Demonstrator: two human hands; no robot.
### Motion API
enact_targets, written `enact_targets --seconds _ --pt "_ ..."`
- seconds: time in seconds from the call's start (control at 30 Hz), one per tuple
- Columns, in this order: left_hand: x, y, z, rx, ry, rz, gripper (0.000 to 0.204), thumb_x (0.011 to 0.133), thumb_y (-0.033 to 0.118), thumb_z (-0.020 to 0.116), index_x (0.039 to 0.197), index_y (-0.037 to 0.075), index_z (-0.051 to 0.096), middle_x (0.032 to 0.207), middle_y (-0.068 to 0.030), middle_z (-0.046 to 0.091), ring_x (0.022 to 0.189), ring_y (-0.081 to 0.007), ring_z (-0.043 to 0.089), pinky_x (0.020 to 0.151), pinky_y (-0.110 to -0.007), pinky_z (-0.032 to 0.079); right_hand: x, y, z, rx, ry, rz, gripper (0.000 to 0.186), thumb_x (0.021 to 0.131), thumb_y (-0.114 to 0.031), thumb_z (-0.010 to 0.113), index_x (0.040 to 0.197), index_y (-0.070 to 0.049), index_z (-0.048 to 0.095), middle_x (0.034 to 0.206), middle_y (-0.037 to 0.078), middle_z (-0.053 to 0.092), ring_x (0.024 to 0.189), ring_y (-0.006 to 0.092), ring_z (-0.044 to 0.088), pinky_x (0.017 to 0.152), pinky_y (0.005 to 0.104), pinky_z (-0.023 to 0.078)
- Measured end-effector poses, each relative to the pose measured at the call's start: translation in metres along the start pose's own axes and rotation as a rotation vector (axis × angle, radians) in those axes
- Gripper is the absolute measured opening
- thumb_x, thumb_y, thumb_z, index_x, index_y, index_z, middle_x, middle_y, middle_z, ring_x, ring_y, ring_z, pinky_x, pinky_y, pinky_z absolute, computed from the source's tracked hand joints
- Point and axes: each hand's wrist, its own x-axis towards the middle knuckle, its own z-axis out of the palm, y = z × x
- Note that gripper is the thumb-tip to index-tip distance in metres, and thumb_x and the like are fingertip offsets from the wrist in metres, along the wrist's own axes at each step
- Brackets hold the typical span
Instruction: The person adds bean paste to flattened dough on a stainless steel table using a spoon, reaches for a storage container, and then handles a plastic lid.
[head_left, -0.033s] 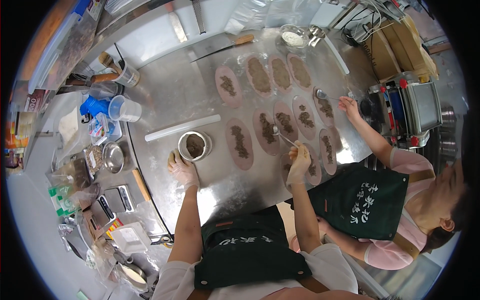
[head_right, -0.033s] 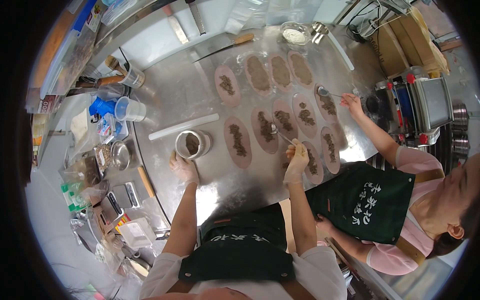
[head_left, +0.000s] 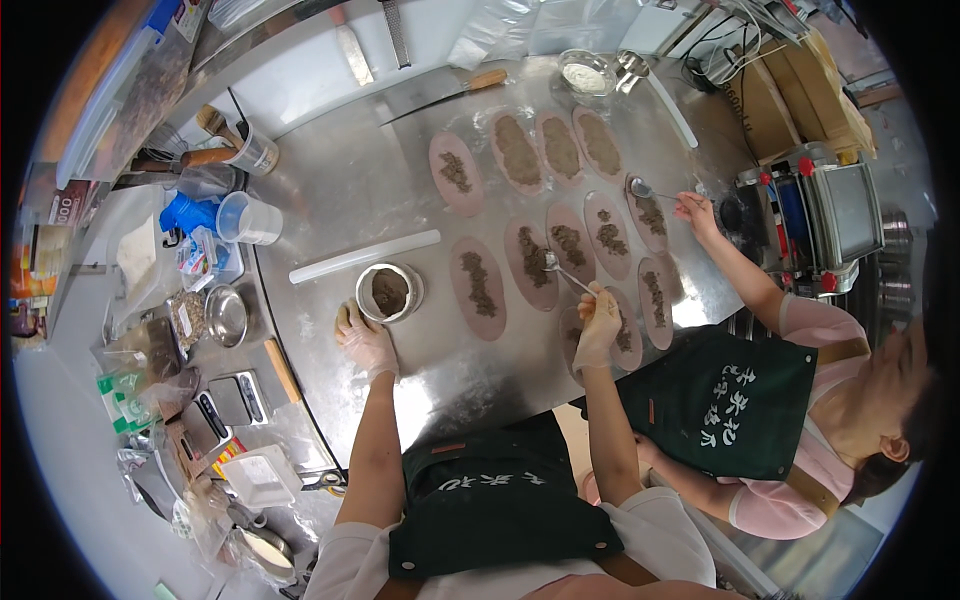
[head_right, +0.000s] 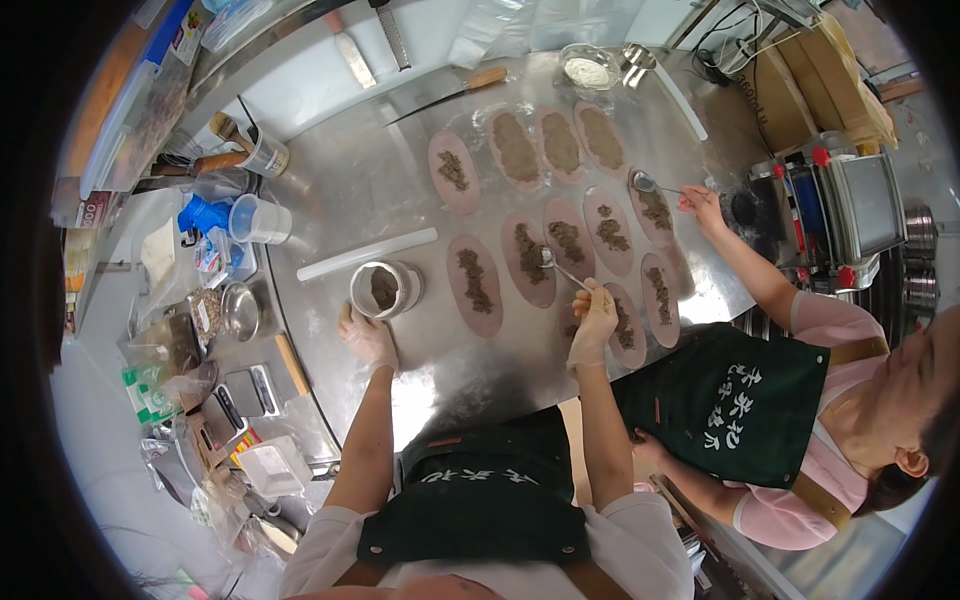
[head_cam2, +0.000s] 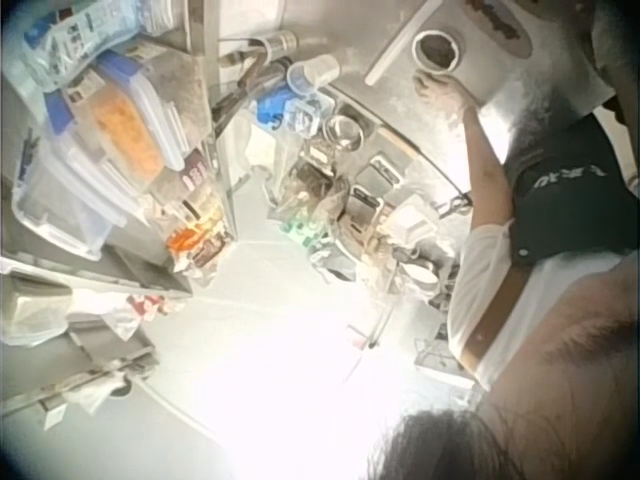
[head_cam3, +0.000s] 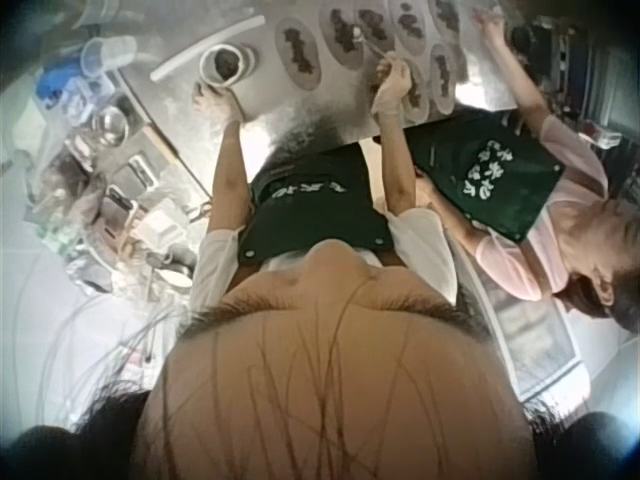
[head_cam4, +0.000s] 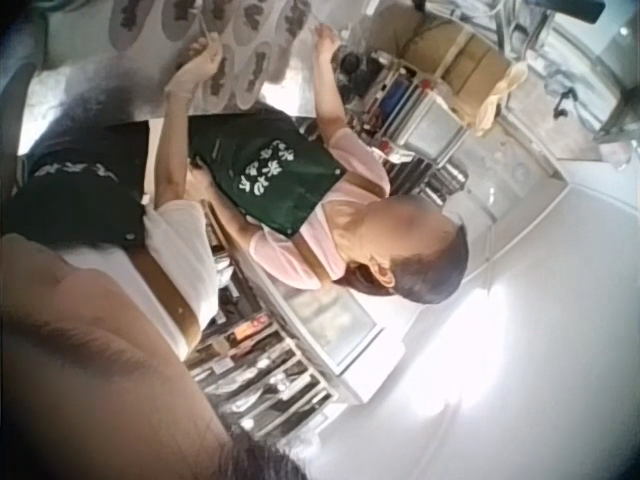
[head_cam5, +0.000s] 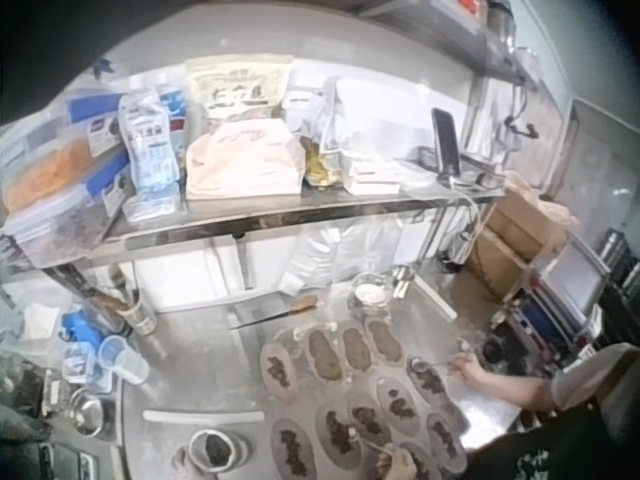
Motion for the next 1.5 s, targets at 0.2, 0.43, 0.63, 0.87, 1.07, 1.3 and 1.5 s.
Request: enact_targets --seconds 0.2,0.43,0.63,0.87,1.07,1.3,1.5 --pt "0.0 -0.003 0.003 0.006 0.014 0.003 0.045 0.083 0.011 0.057 0.128 0.014 0.05 0.13 -0.0083 0.048 0.12 -0.0298 0.042 0.1 -0.043 0.034 0.015 0.008 -0.022 0.188 0.02 0.097 0.025 0.097 -0.018 0.051 0.105 0.004 0.061 0.074 0.004 0.058 0.059 0.0078 0.049 0.052 0.0183 0.039" --pt "0.001 -0.005 0.004 0.046 0.009 0.01 0.045 0.083 0.011 0.057 0.128 0.013 0.05 0.13 -0.0082 0.048 0.121 -0.0298 0.042 0.1 -0.043 0.035 0.0 -0.038 -0.032 -0.086 0.064 -0.132 0.024 0.098 -0.014 0.047 0.107 0.002 0.062 0.079 0.002 0.058 0.062 0.0061 0.048 0.056 0.0173 0.039" --pt "0.001 0.004 -0.001 0.036 0.042 0.019 0.034 0.084 0.017 0.057 0.116 0.007 0.054 0.126 -0.0079 0.05 0.117 -0.0302 0.043 0.1 -0.043 0.033 -0.015 -0.044 -0.033 -0.542 -0.033 -0.303 0.026 0.098 -0.013 0.045 0.112 0.0 0.062 0.084 0.0 0.058 0.072 0.0068 0.05 0.067 0.019 0.041" --pt "0.001 0.003 -0.003 0.041 0.032 0.002 0.034 0.083 0.015 0.057 0.116 0.007 0.055 0.127 -0.0075 0.05 0.118 -0.0307 0.043 0.101 -0.044 0.034 -0.001 -0.043 -0.028 -0.286 0.071 -0.2 0.027 0.098 -0.017 0.046 0.107 0.001 0.063 0.082 0.001 0.059 0.069 0.0069 0.051 0.063 0.0202 0.041" --pt "0.001 0.002 -0.001 0.035 0.039 0.013 0.034 0.083 0.016 0.056 0.116 0.007 0.055 0.127 -0.0078 0.05 0.117 -0.0314 0.044 0.1 -0.044 0.034 0.031 -0.032 -0.012 -0.08 0.084 -0.139 0.022 0.098 -0.013 0.047 0.107 0.0 0.063 0.079 0.001 0.058 0.062 0.0068 0.05 0.056 0.0194 0.04" --pt "0.0 -0.002 0.001 0.042 -0.018 -0.007 0.045 0.083 0.014 0.057 0.128 0.013 0.051 0.131 -0.0071 0.047 0.121 -0.03 0.041 0.1 -0.044 0.034 0.029 -0.028 0.022 -0.322 -0.114 -0.358 0.022 0.097 -0.01 0.047 0.111 -0.002 0.063 0.085 0.002 0.06 0.069 0.007 0.051 0.062 0.0202 0.044" --pt "0.001 -0.001 -0.003 0.036 -0.032 -0.026 0.044 0.084 0.014 0.057 0.128 0.014 0.051 0.132 -0.0067 0.046 0.123 -0.0292 0.04 0.101 -0.043 0.032 0.022 -0.035 0.016 -0.216 -0.046 -0.271 0.022 0.097 -0.01 0.048 0.111 0.0 0.063 0.084 0.0 0.06 0.068 0.0066 0.052 0.062 0.0201 0.042"
